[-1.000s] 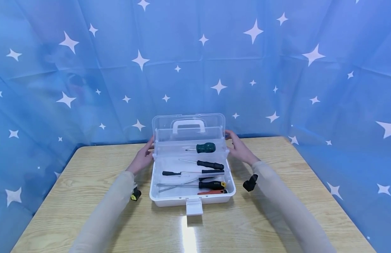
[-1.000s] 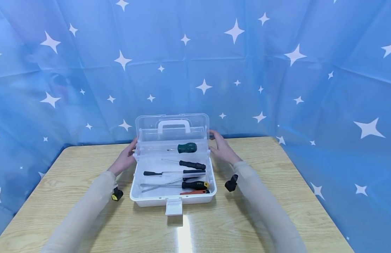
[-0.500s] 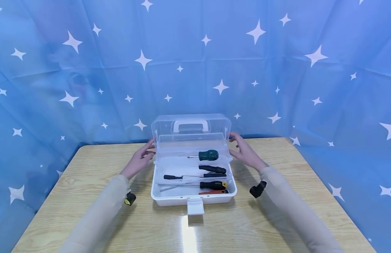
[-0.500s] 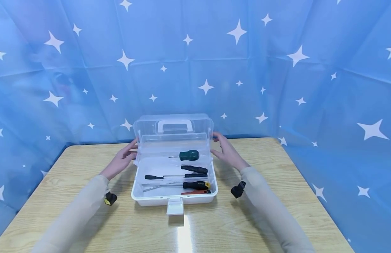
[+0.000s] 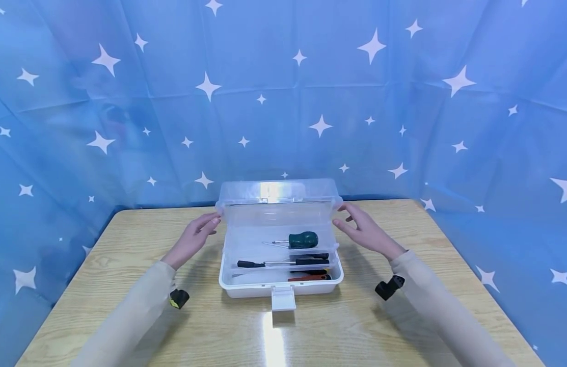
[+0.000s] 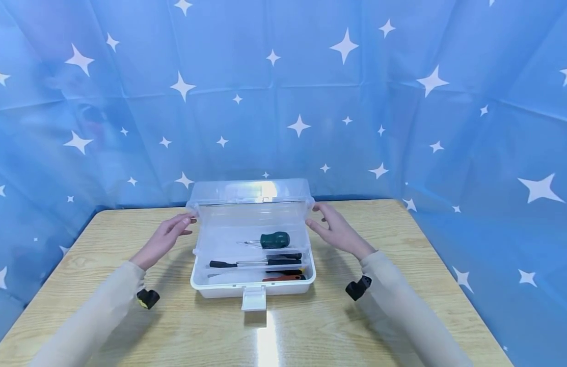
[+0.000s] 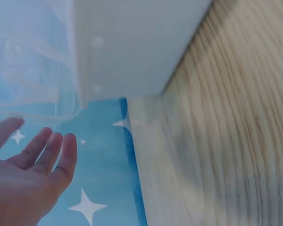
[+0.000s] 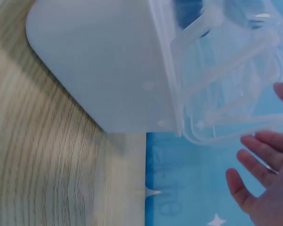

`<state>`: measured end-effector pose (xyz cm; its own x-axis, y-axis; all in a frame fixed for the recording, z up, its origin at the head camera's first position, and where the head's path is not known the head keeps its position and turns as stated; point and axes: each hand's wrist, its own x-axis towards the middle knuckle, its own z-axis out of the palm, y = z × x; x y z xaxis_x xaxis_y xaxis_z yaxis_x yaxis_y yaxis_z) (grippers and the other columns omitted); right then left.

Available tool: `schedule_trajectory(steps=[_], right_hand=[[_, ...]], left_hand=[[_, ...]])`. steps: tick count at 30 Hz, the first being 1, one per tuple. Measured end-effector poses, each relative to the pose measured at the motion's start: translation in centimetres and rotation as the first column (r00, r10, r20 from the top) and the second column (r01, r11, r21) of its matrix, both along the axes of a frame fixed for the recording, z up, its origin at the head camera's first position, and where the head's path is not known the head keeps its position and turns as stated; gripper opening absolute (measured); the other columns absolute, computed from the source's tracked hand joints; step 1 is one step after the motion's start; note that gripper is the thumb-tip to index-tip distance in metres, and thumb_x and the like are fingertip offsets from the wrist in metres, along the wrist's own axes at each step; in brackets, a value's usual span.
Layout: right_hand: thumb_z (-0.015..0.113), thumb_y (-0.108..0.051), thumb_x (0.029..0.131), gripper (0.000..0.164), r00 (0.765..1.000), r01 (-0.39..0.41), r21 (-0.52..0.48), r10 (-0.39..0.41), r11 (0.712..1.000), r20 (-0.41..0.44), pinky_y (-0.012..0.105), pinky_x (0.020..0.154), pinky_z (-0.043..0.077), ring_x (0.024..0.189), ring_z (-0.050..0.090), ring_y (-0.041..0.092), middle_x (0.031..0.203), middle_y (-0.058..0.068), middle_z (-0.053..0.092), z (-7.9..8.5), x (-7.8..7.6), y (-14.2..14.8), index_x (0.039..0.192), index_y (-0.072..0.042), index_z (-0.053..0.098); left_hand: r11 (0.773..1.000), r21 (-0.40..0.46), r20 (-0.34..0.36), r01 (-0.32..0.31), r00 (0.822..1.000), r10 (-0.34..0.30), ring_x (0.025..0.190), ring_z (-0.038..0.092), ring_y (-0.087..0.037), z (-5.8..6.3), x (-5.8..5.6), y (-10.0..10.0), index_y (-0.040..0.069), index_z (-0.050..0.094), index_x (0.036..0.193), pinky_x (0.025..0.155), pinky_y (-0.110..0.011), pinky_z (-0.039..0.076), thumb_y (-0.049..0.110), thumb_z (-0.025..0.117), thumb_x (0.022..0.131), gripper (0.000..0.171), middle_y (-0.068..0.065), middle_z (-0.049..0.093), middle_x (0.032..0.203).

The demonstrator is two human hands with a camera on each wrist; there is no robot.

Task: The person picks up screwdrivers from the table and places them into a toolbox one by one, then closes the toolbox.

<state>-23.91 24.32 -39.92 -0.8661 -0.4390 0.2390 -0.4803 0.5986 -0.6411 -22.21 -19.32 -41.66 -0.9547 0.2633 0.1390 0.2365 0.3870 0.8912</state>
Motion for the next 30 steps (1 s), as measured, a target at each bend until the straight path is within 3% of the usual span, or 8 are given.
schedule_trajectory(steps=[7,11,17,21,24,30], right_hand=[[0.042,-0.029,0.105,0.050,0.997,-0.039,-0.030,0.041,0.999,0.061,0.056,0.094,0.041,0.123,0.045,0.038,0.143,0.020,0.042,0.6,1.5,0.1,0.147,-0.003,0.036],[0.033,-0.030,0.107,0.052,0.993,-0.056,-0.069,0.063,0.996,0.099,0.059,0.102,0.032,0.131,0.037,0.042,0.145,0.025,0.039,1.0,2.1,0.1,0.146,0.004,0.033],[0.020,-0.045,0.105,0.066,0.958,-0.030,-0.136,0.068,0.990,0.280,0.063,0.104,0.025,0.133,0.030,0.045,0.148,0.028,0.031,2.3,2.6,-0.2,0.148,0.004,0.029],[0.029,-0.048,0.104,0.070,0.924,0.042,-0.151,0.019,0.988,0.382,0.061,0.105,0.026,0.132,0.032,0.045,0.148,0.027,0.031,3.0,2.7,-0.5,0.148,0.006,0.027],[0.038,-0.046,0.103,0.070,0.911,0.076,-0.153,-0.006,0.985,0.413,0.060,0.105,0.026,0.133,0.033,0.044,0.148,0.027,0.032,3.1,2.7,-0.6,0.148,0.006,0.027],[0.051,-0.033,0.102,0.057,0.945,0.043,-0.178,0.017,0.983,0.325,0.056,0.101,0.036,0.127,0.044,0.041,0.140,0.025,0.045,1.8,2.8,-0.5,0.143,0.005,0.040]], left_hand=[[1.000,-0.003,0.029,0.016,0.999,-0.016,0.127,0.041,-0.044,1.0,1.2,0.2,-0.012,0.042,0.138,0.102,-0.054,0.036,0.039,0.029,0.106,0.062,-0.030,0.041,0.140],[1.000,-0.003,0.065,0.003,0.998,-0.003,0.127,0.041,-0.044,1.4,1.8,0.4,-0.008,0.043,0.140,0.103,-0.056,0.034,0.044,0.029,0.105,0.065,-0.027,0.038,0.145],[1.000,0.007,0.079,0.011,0.997,-0.011,0.135,0.033,-0.039,1.9,2.2,0.6,-0.006,0.046,0.140,0.104,-0.053,0.035,0.044,0.034,0.104,0.062,-0.024,0.038,0.147],[1.000,0.009,0.122,0.030,0.992,-0.030,0.138,0.030,-0.037,2.0,2.1,0.5,-0.004,0.044,0.141,0.105,-0.052,0.033,0.046,0.035,0.103,0.064,-0.022,0.036,0.149],[0.999,0.003,0.155,0.044,0.987,-0.044,0.138,0.030,-0.037,2.1,2.0,0.5,-0.006,0.042,0.142,0.106,-0.052,0.032,0.046,0.036,0.103,0.065,-0.023,0.035,0.149],[0.993,-0.112,0.182,0.034,0.983,-0.013,0.132,0.038,-0.043,2.2,2.0,1.0,-0.009,0.038,0.143,0.105,-0.056,0.031,0.048,0.042,0.101,0.071,-0.027,0.040,0.144]])
